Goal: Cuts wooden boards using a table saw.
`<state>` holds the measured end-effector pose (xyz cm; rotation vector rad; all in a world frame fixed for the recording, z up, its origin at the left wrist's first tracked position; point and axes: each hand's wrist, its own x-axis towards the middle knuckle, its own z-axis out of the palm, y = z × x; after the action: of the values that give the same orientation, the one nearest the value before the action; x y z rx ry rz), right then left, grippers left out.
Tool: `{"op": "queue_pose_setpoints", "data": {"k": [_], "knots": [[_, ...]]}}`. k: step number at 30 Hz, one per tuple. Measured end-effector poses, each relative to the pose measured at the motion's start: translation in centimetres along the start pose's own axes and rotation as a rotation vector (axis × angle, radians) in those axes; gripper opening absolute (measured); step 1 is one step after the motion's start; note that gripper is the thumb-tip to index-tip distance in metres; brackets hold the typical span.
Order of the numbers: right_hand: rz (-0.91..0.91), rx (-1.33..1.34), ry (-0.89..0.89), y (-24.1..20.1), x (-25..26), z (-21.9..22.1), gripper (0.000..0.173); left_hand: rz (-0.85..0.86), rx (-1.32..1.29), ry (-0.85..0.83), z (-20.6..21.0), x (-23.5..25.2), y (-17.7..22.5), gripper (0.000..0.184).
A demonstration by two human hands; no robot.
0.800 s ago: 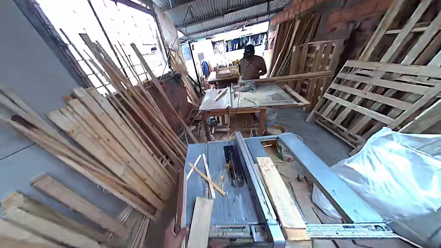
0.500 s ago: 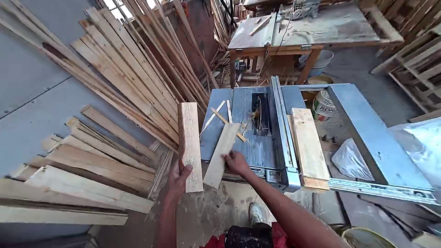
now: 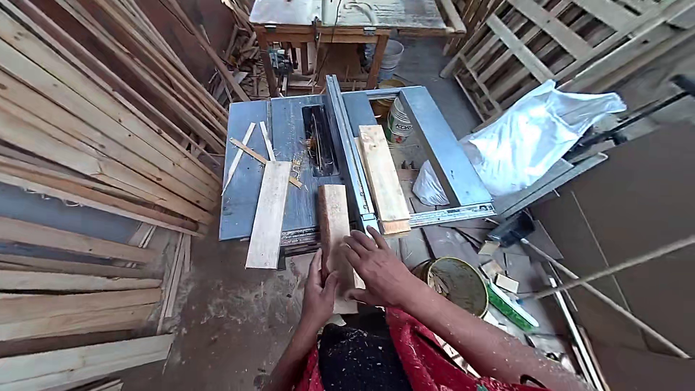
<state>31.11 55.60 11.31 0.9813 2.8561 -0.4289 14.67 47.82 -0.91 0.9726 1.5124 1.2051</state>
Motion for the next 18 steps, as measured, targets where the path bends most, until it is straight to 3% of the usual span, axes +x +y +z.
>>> {"op": "queue_pose_setpoints", "data": {"k": [2, 5, 10, 13, 18], "knots": [[-0.013, -0.155, -0.166, 0.6, 0.5, 1.0, 0.108, -0.043, 0.061, -0.012, 2.4, 1.5, -0.9, 0.068], [-0.014, -0.313, -0.229, 2.4, 2.3, 2.1, 0.128, -0.02, 0.132, 0.022, 3.4, 3.1, 0.6, 0.069], [-0.035, -0.451, -0.111, 3.7, 4.4, 1.0, 0.125, -0.049, 0.258, -0.066, 1.4, 5.4, 3.9, 0.069], [-0.057, -0.44, -0.049, 4.0, 5.3, 0.7, 0.119, -0.007, 0.467, -0.105, -0.9, 5.0, 4.9, 0.063], [-0.039, -0.379, -0.059, 5.0, 6.9, 0.1, 0.12, 0.221, 0.694, -0.13, -1.5, 2.2, 1.9, 0.068]]}}
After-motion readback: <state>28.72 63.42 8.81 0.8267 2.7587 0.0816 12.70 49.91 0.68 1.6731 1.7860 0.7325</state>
